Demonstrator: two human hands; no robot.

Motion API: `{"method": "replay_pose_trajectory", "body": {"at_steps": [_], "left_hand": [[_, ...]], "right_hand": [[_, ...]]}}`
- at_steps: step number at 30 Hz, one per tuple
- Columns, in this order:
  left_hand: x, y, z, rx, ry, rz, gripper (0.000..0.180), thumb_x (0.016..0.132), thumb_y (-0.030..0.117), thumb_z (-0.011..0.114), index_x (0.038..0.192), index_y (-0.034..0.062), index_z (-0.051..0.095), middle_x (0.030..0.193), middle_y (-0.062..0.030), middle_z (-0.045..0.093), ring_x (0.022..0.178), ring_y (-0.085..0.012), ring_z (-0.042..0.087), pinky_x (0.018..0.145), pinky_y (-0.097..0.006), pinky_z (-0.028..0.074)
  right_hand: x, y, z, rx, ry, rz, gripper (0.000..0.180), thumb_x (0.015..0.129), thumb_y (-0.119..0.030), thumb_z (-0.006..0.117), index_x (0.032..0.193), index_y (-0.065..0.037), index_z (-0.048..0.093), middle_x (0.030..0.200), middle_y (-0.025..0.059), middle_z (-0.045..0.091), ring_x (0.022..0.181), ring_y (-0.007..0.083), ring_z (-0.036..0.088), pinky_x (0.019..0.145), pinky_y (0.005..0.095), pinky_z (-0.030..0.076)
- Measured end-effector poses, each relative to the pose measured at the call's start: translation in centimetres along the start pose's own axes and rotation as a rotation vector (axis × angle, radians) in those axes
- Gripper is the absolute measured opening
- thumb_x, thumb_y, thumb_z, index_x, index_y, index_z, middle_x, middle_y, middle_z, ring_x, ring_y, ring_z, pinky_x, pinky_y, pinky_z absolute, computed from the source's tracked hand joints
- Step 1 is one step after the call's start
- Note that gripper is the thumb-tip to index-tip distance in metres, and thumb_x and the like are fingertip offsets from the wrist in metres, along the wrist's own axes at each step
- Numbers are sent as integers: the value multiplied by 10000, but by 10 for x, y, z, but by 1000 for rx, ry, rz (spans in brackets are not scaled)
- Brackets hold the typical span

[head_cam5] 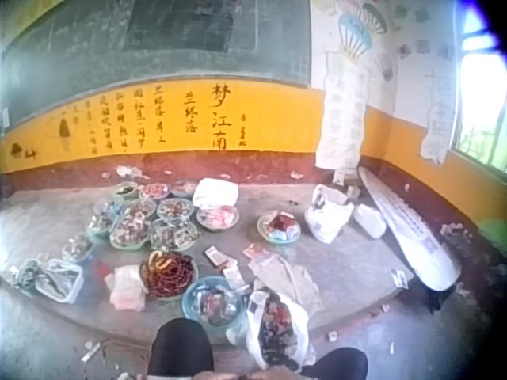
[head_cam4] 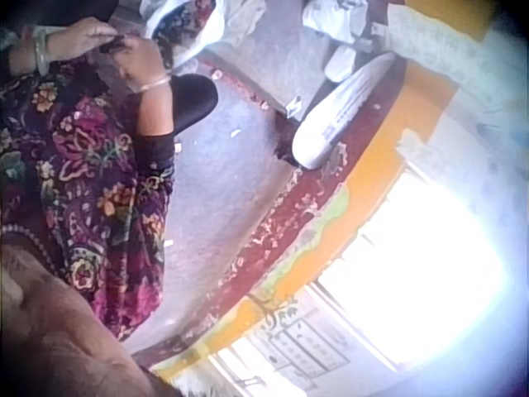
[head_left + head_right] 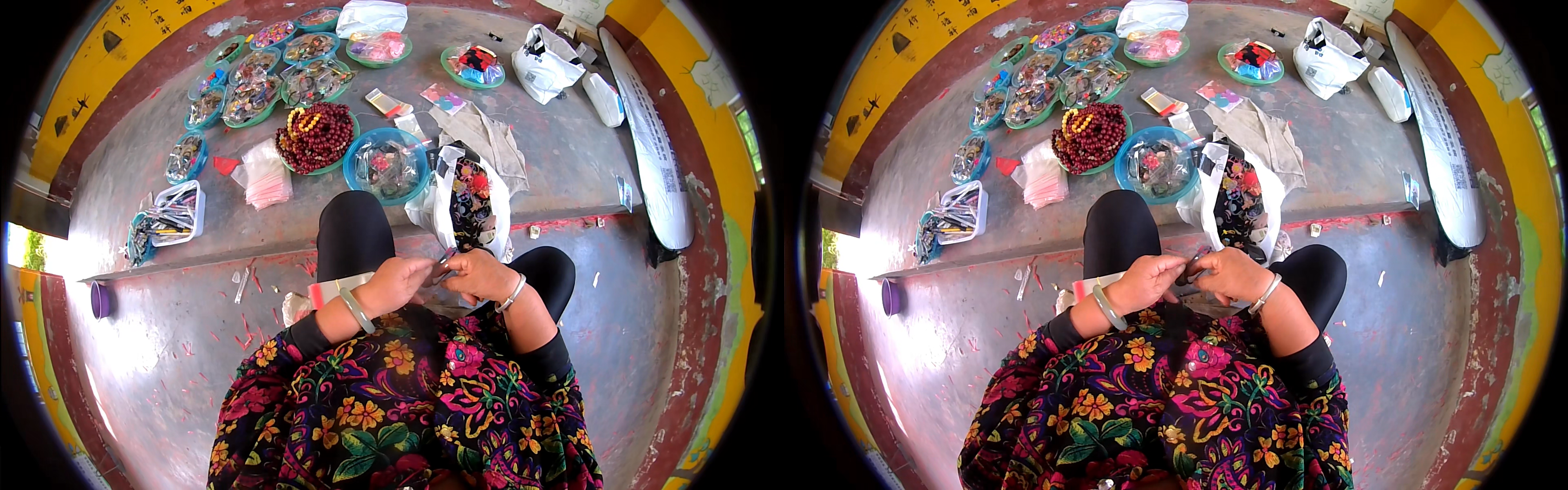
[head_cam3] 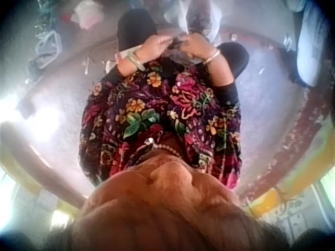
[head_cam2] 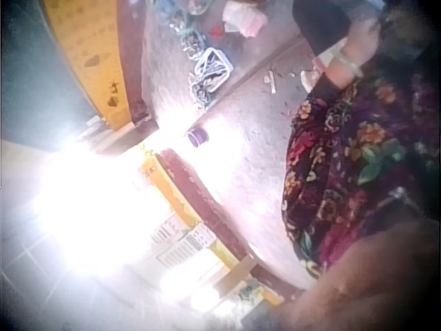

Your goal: The person sits cross-legged on the floor and sorts through various craft supplies, including beads and small items in plastic bags. They pick up items, examine them, and place them into a white bag or back onto the floor.

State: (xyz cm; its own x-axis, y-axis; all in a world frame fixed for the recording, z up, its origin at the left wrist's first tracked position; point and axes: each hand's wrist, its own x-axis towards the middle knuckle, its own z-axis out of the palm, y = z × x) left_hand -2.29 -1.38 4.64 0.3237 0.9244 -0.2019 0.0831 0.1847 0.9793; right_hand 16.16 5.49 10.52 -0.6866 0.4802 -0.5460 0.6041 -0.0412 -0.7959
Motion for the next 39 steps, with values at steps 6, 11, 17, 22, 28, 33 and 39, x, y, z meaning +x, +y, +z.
{"method": "replay_pose_trajectory", "body": {"at_steps": [6,11,17,22,28,33,39], "left_hand": [[0,1,0,77,37,32,251,914,140,424,1081,12,560,748,-104,599,551,-164,617,484,-258,519],[-3,3,5,115,26,19,242,912,149,432,1073,31,569,732,-101,595,525,-159,608,469,-255,497],[-6,6,8,122,-11,-29,253,918,155,450,1074,3,580,712,-79,614,489,-111,585,450,-231,465],[-3,-4,6,99,52,-7,266,920,163,434,1095,8,560,744,-97,609,498,-138,601,455,-244,475],[2,-15,4,-72,151,-2,293,923,156,424,1144,-6,526,778,-91,608,540,-162,616,487,-235,496],[6,-16,5,-387,193,-79,302,923,157,433,1172,9,520,899,-83,615,639,-148,625,525,-238,516],[2,-4,-2,-303,56,-147,304,921,159,465,1180,5,505,1069,-70,577,969,-137,562,656,-261,539]], "right_hand": [[8,13,-7,75,-98,19,256,771,-156,542,997,-89,643,409,25,469,349,88,468,384,225,362],[12,9,-11,-66,-264,37,321,773,-156,523,1076,-136,628,416,26,470,348,93,465,389,226,363],[17,22,-4,-127,-336,-28,377,774,-118,480,1128,-151,605,436,26,479,368,96,499,389,221,389],[10,18,-6,9,-251,2,349,798,-120,476,1127,-123,593,458,31,507,375,90,489,389,216,381],[5,16,-7,339,-31,3,248,855,-138,499,1059,-36,596,512,30,549,418,76,501,407,197,393],[4,16,-4,340,106,-29,201,852,-132,530,1011,-39,613,496,9,528,384,58,458,373,184,337],[8,14,-2,212,8,78,198,840,-188,574,910,-20,653,467,28,534,376,82,488,379,203,388]]}}
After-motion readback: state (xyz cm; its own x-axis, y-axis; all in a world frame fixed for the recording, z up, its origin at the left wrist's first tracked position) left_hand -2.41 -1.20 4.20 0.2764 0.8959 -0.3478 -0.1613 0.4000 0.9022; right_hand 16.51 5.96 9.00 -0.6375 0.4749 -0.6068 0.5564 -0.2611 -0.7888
